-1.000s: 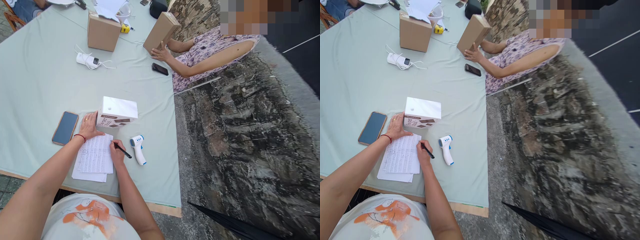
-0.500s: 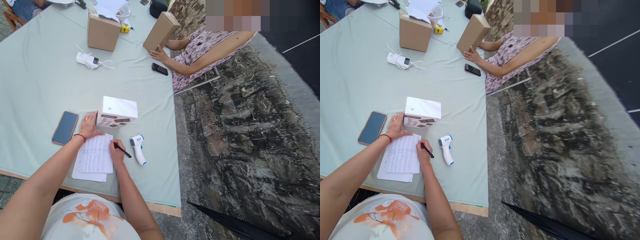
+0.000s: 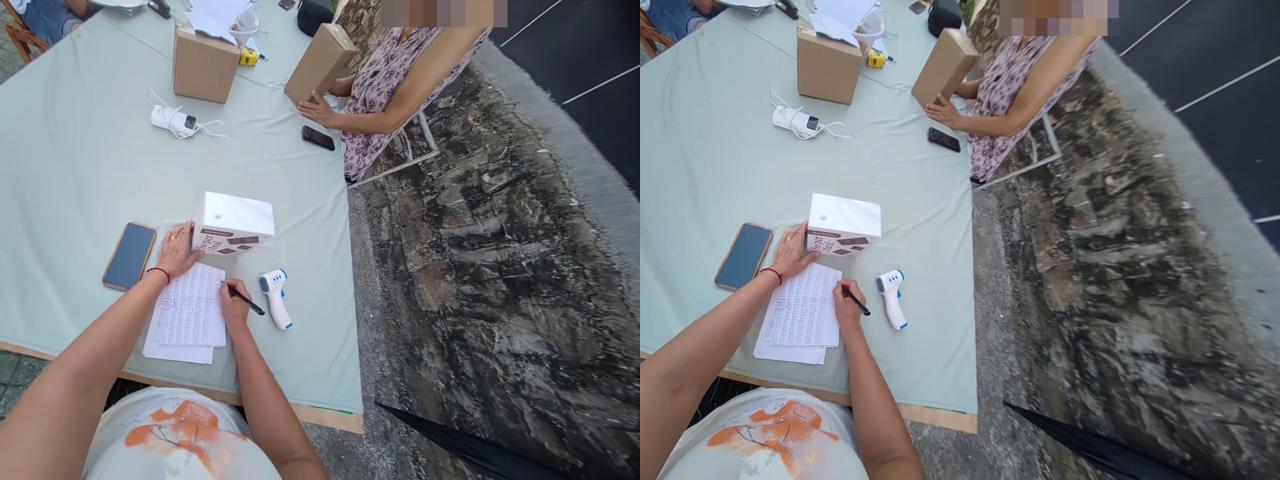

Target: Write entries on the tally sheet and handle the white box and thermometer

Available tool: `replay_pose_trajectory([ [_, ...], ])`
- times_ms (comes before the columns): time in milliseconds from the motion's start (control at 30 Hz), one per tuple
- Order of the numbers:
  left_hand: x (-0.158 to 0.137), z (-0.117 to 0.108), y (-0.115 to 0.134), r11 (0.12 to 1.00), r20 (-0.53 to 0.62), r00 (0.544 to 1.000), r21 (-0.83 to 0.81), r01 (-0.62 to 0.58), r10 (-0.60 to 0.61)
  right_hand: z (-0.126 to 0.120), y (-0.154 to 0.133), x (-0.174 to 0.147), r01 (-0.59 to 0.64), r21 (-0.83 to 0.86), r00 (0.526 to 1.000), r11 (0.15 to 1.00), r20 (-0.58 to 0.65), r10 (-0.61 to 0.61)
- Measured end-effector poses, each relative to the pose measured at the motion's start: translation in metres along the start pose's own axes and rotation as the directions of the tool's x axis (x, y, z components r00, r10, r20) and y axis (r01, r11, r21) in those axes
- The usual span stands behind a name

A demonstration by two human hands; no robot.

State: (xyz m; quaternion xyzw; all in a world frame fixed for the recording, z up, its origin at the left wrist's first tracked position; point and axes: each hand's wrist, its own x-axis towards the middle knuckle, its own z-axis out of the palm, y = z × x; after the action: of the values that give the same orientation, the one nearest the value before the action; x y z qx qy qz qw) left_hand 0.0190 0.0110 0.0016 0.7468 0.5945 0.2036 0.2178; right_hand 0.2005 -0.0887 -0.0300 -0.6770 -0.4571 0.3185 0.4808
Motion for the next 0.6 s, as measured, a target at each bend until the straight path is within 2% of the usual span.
replay_pose_trajectory([
  [233,-0.001,0.002,-0.006,0.999,-0.023,1.0,-0.039,-0.002,0.001,-0.003,0.008,-0.002,0.055,-0.007,0.997,0.998,-0.061,-0.055],
  [333,-0.001,0.005,-0.011,0.997,-0.067,0.998,-0.072,-0.027,0.022,-0.014,0.019,0.0,0.212,-0.071,0.975,0.975,-0.051,-0.216],
  [400,-0.001,0.006,-0.013,0.995,-0.115,0.993,-0.092,-0.041,0.03,-0.025,0.028,0.004,0.357,-0.128,0.934,0.925,0.021,-0.357],
  [467,-0.001,0.007,-0.015,0.994,-0.155,0.987,-0.101,-0.045,0.029,-0.036,0.036,0.009,0.463,-0.181,0.886,0.868,0.115,-0.449],
  [600,0.0,0.007,-0.014,0.994,-0.186,0.982,-0.098,-0.046,0.027,-0.049,0.043,0.016,0.544,-0.3,0.837,0.784,0.256,-0.483],
])
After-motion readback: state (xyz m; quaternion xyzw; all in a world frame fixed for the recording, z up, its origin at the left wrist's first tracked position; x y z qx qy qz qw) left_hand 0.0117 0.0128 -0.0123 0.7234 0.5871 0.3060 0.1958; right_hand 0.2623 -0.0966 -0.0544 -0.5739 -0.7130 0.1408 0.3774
